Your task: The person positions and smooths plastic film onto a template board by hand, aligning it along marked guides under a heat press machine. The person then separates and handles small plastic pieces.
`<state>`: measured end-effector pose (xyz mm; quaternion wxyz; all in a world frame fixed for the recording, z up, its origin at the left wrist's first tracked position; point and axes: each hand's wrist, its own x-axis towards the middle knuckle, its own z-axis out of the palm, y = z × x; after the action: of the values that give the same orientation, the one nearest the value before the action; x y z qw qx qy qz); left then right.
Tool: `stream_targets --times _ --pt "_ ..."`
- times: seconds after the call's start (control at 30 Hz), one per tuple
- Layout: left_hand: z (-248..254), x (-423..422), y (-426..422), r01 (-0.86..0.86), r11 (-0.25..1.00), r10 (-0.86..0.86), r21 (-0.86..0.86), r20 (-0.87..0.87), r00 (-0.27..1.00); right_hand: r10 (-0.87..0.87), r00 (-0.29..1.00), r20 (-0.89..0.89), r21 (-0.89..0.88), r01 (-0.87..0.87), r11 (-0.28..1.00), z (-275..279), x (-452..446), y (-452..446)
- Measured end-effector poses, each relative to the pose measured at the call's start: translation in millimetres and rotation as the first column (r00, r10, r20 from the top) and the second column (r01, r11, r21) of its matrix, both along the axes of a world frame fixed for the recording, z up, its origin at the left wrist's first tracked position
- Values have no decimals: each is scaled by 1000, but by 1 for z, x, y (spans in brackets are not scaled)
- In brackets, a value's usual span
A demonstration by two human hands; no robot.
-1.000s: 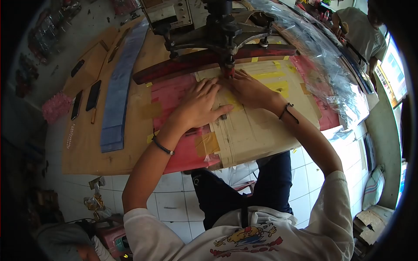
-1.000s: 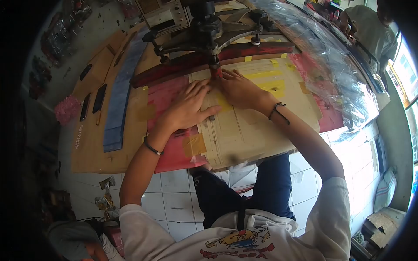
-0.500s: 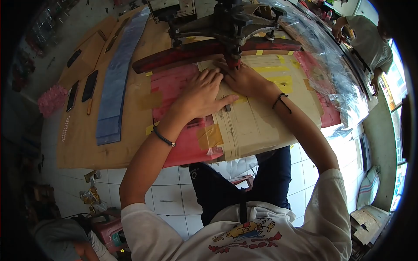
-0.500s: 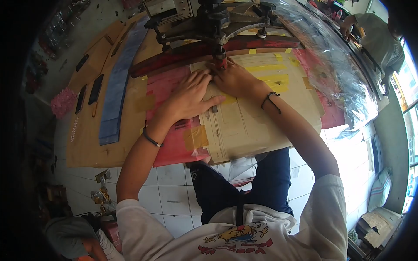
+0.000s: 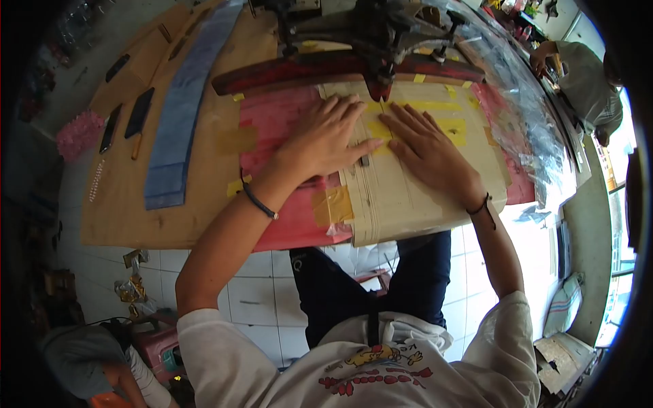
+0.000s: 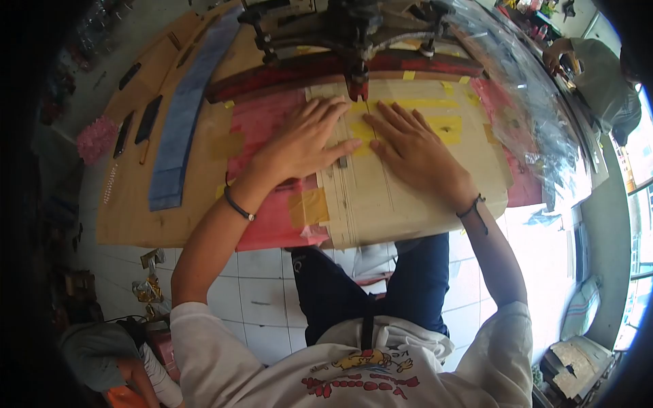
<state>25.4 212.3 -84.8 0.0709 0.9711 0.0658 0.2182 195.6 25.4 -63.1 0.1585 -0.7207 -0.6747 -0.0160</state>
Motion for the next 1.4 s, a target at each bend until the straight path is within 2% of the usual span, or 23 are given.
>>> stream_targets --times 0.33,0.43,0.57,0.8,1.07,1.27,1.4 --pt "-2 4 5 -70 997 69 -31 -27 997 3 1000 18 41 -3 999 -12 11 13" --pt "-4 9 10 -102 995 102 23 -26 994 14 1000 24 52 -16 999 -11 13 12" --pt "0 10 10 -153 987 147 -55 -103 984 9 999 33 80 -12 997 -13 13 12" --pt "-12 19 26 -175 984 170 -21 -139 976 13 1000 23 89 -15 996 -15 15 15" --pt "-2 19 21 -205 978 196 -27 -191 962 -25 1000 0 97 24 995 -18 16 18" --pt "0 19 21 -200 979 191 -31 -182 964 -49 998 28 -23 50 998 -12 20 29" --pt "3 19 20 -186 980 171 -72 -177 969 -124 992 13 -24 124 992 -15 27 48"
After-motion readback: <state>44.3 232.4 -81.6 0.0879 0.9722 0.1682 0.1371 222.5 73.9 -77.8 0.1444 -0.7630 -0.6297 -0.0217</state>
